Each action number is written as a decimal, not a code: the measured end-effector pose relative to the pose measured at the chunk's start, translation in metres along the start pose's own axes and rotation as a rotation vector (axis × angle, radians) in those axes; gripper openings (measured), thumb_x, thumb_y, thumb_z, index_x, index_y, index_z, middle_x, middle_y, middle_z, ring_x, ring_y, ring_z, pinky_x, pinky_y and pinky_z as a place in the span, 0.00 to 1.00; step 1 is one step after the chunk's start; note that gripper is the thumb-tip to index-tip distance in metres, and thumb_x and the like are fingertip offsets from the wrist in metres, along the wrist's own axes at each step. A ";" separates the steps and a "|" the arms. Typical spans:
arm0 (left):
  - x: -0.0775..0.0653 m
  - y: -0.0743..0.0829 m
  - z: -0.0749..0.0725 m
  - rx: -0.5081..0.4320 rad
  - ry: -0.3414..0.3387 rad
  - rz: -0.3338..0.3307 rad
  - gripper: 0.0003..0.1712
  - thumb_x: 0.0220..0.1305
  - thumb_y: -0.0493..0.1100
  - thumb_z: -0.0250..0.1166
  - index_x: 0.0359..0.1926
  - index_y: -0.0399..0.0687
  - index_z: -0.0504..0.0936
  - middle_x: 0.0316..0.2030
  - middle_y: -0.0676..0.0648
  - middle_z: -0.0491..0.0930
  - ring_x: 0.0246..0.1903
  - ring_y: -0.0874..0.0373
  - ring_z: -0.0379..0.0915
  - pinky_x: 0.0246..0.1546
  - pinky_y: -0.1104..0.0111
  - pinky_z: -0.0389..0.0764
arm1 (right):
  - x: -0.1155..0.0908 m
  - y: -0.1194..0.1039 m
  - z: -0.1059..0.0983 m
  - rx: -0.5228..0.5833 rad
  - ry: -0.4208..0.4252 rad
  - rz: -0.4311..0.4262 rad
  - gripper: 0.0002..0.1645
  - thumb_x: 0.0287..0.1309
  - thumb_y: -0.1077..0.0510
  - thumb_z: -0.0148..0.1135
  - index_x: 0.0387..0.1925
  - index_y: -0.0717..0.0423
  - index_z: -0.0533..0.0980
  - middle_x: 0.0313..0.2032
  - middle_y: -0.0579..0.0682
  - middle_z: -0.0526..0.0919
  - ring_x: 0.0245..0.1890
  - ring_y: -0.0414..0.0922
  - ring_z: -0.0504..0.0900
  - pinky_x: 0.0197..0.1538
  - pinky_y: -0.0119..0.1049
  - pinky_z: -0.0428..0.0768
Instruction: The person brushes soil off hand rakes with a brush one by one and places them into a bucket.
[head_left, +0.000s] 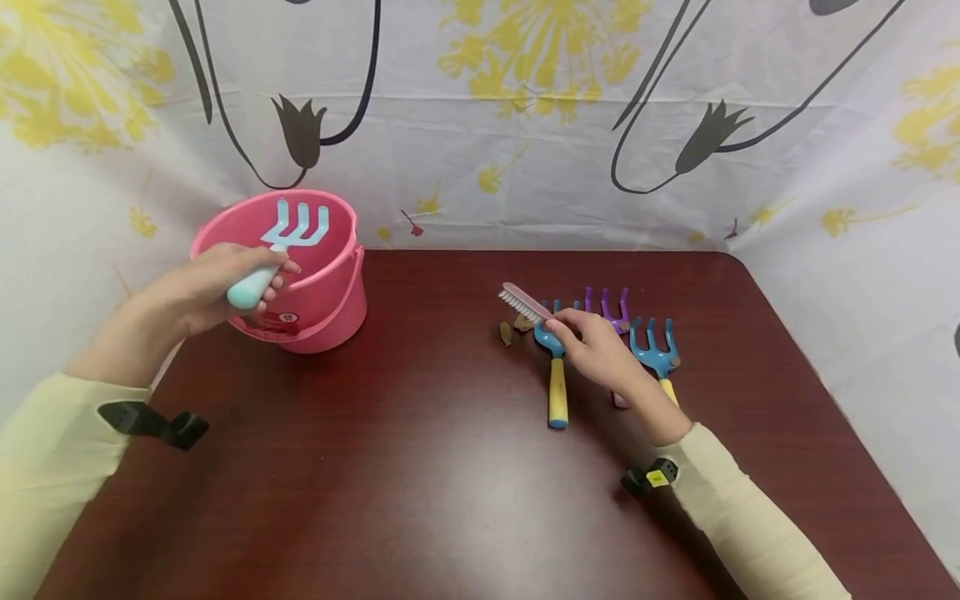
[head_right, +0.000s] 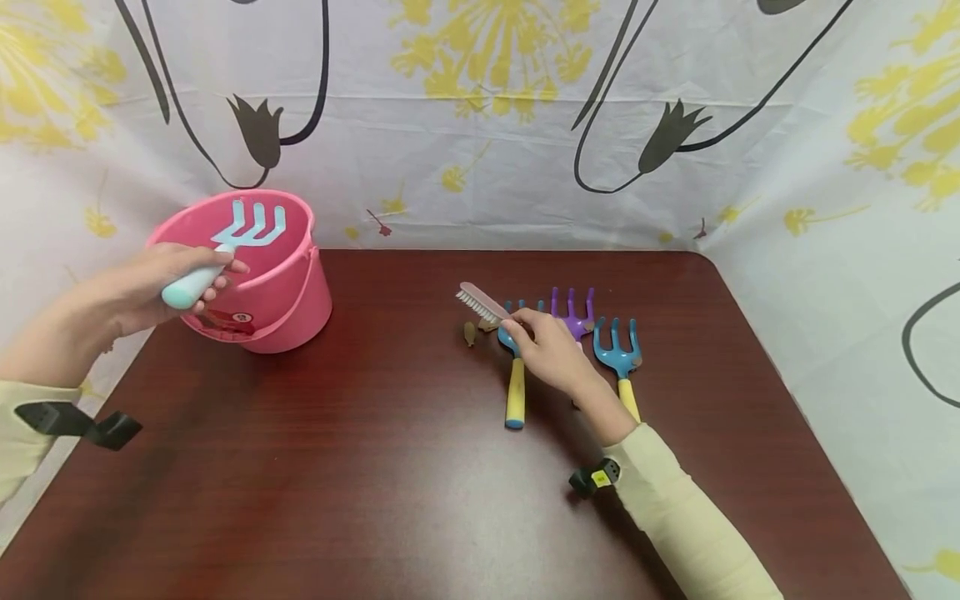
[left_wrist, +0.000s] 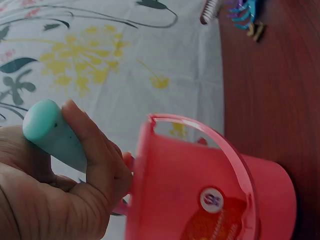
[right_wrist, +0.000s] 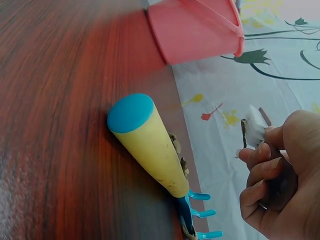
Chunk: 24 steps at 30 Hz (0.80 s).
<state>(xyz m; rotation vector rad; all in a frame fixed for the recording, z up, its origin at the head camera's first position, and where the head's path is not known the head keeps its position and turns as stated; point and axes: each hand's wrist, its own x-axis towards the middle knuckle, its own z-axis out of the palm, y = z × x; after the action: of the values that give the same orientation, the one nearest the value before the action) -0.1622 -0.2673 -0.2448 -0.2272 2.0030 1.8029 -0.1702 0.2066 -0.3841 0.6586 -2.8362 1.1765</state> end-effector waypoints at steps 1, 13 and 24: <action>0.002 0.001 -0.002 0.005 -0.008 -0.013 0.12 0.75 0.48 0.59 0.45 0.44 0.82 0.29 0.47 0.80 0.24 0.58 0.78 0.29 0.71 0.82 | 0.000 0.001 0.000 0.001 0.000 0.002 0.22 0.78 0.50 0.50 0.55 0.64 0.79 0.33 0.57 0.80 0.23 0.47 0.69 0.25 0.40 0.69; 0.029 0.019 -0.019 -0.252 -0.047 -0.249 0.14 0.75 0.47 0.59 0.49 0.38 0.75 0.32 0.43 0.85 0.27 0.55 0.85 0.35 0.70 0.84 | 0.002 0.005 -0.008 -0.011 0.041 -0.048 0.20 0.78 0.53 0.52 0.52 0.66 0.80 0.25 0.52 0.77 0.20 0.46 0.68 0.24 0.39 0.67; 0.058 0.018 -0.026 0.058 -0.089 -0.194 0.19 0.78 0.43 0.52 0.60 0.36 0.61 0.36 0.43 0.84 0.34 0.53 0.87 0.42 0.65 0.84 | -0.001 0.007 -0.019 0.021 0.039 -0.057 0.20 0.79 0.50 0.50 0.48 0.61 0.79 0.22 0.49 0.74 0.21 0.46 0.72 0.27 0.41 0.72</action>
<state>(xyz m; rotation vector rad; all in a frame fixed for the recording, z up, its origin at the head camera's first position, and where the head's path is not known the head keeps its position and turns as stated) -0.2264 -0.2808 -0.2510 -0.3075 1.8986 1.6048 -0.1748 0.2243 -0.3758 0.7049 -2.7570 1.1988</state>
